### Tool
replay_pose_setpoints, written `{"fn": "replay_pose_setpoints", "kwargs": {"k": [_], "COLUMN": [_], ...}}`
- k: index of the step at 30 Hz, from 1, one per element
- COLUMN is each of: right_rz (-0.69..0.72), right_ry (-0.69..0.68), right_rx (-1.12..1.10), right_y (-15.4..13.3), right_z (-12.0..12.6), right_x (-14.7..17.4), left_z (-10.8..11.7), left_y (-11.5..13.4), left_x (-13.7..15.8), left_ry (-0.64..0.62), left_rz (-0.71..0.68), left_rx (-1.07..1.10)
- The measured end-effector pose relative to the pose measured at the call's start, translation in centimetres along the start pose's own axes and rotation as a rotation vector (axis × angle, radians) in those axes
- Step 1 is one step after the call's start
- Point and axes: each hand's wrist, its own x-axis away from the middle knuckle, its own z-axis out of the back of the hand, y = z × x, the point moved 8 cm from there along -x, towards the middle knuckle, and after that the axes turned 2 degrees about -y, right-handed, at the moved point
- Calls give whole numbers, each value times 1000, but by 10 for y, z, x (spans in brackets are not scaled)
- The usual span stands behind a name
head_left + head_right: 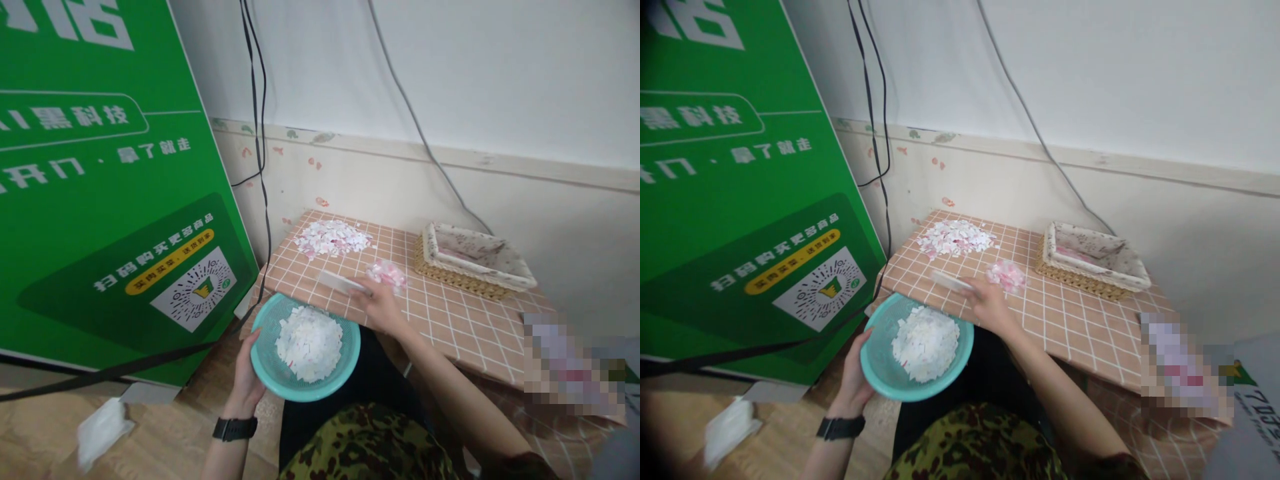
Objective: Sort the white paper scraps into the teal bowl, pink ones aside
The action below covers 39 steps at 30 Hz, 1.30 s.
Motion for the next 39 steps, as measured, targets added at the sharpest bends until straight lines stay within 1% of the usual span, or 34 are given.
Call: {"fn": "replay_pose_setpoints", "kwargs": {"k": [1,2,3,5,7,11,15,19,23,27,29,33,36,39], "right_rz": [-56,-118,-177,-242,-259,-254,-201,-154,-123,-85,-75,-46,-17,-28], "right_ry": [88,147,179,170,129,73,65,-35,-64,-137,-187,-180,-202,-261], "right_rx": [91,191,284,402,468,525,491,365,299,270,261,270,333,429], "right_y": [12,25,36,54,65,74,76,80,81,77,75,69,62,56], "right_z": [15,29,40,52,55,47,44,43,46,44,43,42,37,38], "right_x": [-7,-14,-22,-37,-50,-69,-81,-89,-99,-107,-111,-122,-129,-132], "left_z": [-1,-1,-2,-1,1,0,-2,-1,6,15,18,24,28,37], "left_y": [-1,-1,-2,-4,-6,-20,-39,-63,-79,-84,-87,-93,-94,-89], "left_x": [0,1,1,1,1,3,6,6,2,-4,-4,-5,-8,-12], "left_ry": [1,5,13,38,67,75,101,113,121,102,97,85,59,49], "left_rz": [3,7,9,5,-8,18,44,98,125,114,134,148,125,90], "left_rx": [3,5,6,4,-2,-27,-23,-4,12,12,4,-27,-47,-39]}}
